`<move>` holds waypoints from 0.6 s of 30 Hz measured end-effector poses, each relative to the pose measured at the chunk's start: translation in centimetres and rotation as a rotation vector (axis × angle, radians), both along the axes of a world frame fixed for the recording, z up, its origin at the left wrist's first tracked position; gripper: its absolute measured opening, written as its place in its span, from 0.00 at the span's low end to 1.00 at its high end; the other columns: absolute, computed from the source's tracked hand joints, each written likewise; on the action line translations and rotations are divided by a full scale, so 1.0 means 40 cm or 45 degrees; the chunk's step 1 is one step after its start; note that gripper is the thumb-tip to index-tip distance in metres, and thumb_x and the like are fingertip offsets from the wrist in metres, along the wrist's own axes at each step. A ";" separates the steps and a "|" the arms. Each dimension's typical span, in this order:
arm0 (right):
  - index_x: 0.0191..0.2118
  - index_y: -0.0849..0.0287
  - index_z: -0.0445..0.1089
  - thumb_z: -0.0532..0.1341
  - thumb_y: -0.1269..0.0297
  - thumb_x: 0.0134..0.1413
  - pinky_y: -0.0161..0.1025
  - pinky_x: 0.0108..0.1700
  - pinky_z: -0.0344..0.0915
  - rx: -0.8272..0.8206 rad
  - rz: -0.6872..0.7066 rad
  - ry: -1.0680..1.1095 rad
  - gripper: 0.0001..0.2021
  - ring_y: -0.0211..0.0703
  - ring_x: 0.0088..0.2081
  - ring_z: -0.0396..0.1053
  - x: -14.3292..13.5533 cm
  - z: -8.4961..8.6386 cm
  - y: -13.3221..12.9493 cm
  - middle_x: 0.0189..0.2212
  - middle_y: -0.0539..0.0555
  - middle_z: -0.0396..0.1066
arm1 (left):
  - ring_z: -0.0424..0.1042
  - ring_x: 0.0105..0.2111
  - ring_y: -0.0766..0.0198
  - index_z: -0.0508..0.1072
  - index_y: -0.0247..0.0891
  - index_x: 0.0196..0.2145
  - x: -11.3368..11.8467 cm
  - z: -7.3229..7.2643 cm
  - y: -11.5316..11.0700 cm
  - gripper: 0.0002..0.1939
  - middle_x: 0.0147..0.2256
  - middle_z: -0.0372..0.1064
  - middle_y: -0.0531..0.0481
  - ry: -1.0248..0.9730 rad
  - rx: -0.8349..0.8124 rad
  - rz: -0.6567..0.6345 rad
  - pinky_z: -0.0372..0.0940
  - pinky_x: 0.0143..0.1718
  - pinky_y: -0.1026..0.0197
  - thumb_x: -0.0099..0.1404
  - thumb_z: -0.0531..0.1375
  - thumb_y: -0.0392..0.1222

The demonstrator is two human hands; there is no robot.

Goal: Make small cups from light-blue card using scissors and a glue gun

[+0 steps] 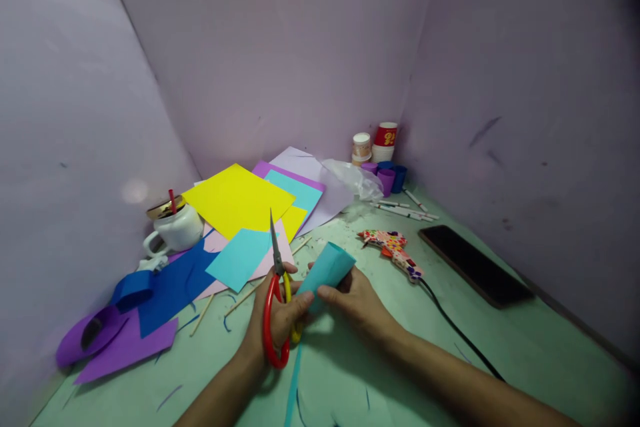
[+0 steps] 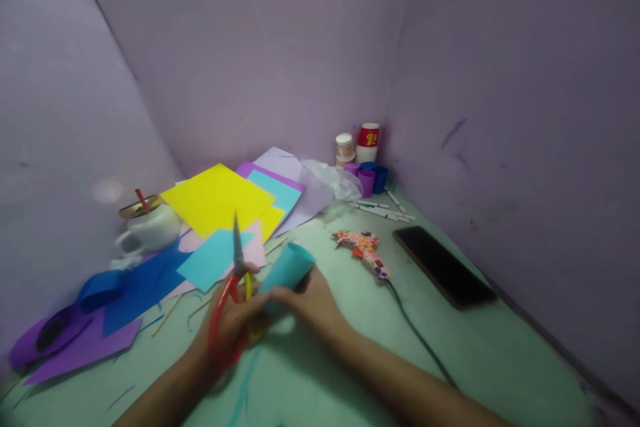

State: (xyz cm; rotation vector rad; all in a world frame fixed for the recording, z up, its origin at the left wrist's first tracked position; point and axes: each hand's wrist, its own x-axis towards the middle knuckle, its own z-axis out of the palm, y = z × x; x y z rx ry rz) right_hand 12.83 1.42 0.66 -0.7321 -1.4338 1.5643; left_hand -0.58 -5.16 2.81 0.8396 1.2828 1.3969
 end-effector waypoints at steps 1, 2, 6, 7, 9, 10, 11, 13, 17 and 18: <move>0.43 0.60 0.66 0.70 0.52 0.36 0.53 0.43 0.67 -0.013 -0.020 -0.026 0.27 0.55 0.41 0.71 0.000 0.003 -0.004 0.40 0.62 0.73 | 0.68 0.19 0.67 0.55 0.42 0.43 0.000 -0.003 -0.001 0.33 0.26 0.70 0.57 0.038 0.011 -0.016 0.63 0.21 0.66 0.46 0.69 0.52; 0.43 0.60 0.65 0.70 0.53 0.34 0.52 0.44 0.67 -0.032 -0.041 -0.040 0.29 0.55 0.41 0.71 0.002 0.009 -0.006 0.41 0.62 0.73 | 0.69 0.19 0.67 0.56 0.42 0.44 -0.002 -0.005 -0.002 0.31 0.27 0.71 0.55 0.102 0.021 -0.025 0.63 0.20 0.66 0.48 0.67 0.53; 0.39 0.60 0.66 0.71 0.57 0.31 0.44 0.39 0.66 0.094 -0.087 -0.160 0.26 0.47 0.36 0.69 0.019 0.037 0.003 0.35 0.56 0.72 | 0.72 0.23 0.62 0.61 0.41 0.42 -0.035 0.000 -0.012 0.19 0.28 0.72 0.52 0.669 0.042 0.033 0.64 0.21 0.64 0.59 0.58 0.54; 0.37 0.60 0.67 0.71 0.57 0.31 0.41 0.36 0.66 0.148 -0.071 -0.213 0.24 0.45 0.34 0.68 0.024 0.043 0.008 0.32 0.54 0.71 | 0.73 0.24 0.62 0.64 0.41 0.42 -0.048 0.003 -0.015 0.17 0.28 0.72 0.52 0.872 0.083 0.076 0.65 0.22 0.64 0.60 0.57 0.53; 0.34 0.60 0.68 0.70 0.55 0.32 0.38 0.31 0.64 0.218 -0.009 -0.284 0.21 0.41 0.30 0.65 0.034 0.048 0.022 0.28 0.51 0.69 | 0.71 0.22 0.64 0.67 0.41 0.41 -0.076 0.010 -0.021 0.14 0.27 0.72 0.53 1.262 0.236 0.163 0.64 0.23 0.64 0.62 0.55 0.51; 0.33 0.60 0.68 0.70 0.54 0.32 0.37 0.30 0.63 0.228 0.020 -0.285 0.20 0.40 0.29 0.64 0.038 0.047 0.030 0.27 0.50 0.69 | 0.70 0.21 0.65 0.68 0.42 0.42 -0.090 0.014 -0.024 0.13 0.26 0.71 0.53 1.418 0.329 0.198 0.64 0.24 0.65 0.63 0.54 0.49; 0.33 0.60 0.69 0.69 0.54 0.33 0.36 0.29 0.62 0.224 0.042 -0.263 0.20 0.40 0.28 0.64 0.041 0.044 0.037 0.26 0.50 0.69 | 0.69 0.21 0.66 0.68 0.42 0.44 -0.103 0.018 -0.025 0.13 0.27 0.72 0.54 1.537 0.423 0.222 0.63 0.24 0.65 0.64 0.53 0.48; 0.35 0.60 0.69 0.69 0.55 0.35 0.35 0.28 0.63 0.189 0.077 -0.196 0.20 0.41 0.29 0.66 0.044 0.035 0.052 0.28 0.51 0.71 | 0.72 0.25 0.65 0.66 0.43 0.48 -0.125 0.026 -0.024 0.14 0.31 0.73 0.51 1.680 0.546 0.173 0.64 0.26 0.66 0.66 0.51 0.45; 0.39 0.61 0.70 0.70 0.58 0.35 0.38 0.31 0.66 0.162 0.198 -0.109 0.21 0.45 0.32 0.70 0.051 0.026 0.076 0.33 0.55 0.74 | 0.72 0.41 0.60 0.58 0.43 0.57 -0.151 0.045 -0.005 0.22 0.42 0.71 0.46 1.832 0.593 -0.117 0.67 0.40 0.62 0.65 0.49 0.36; 0.38 0.61 0.70 0.70 0.59 0.35 0.38 0.31 0.67 0.171 0.215 -0.104 0.20 0.45 0.32 0.71 0.054 0.027 0.081 0.32 0.55 0.74 | 0.71 0.42 0.60 0.56 0.43 0.59 -0.156 0.048 0.002 0.24 0.42 0.71 0.46 1.872 0.597 -0.155 0.67 0.42 0.61 0.65 0.48 0.34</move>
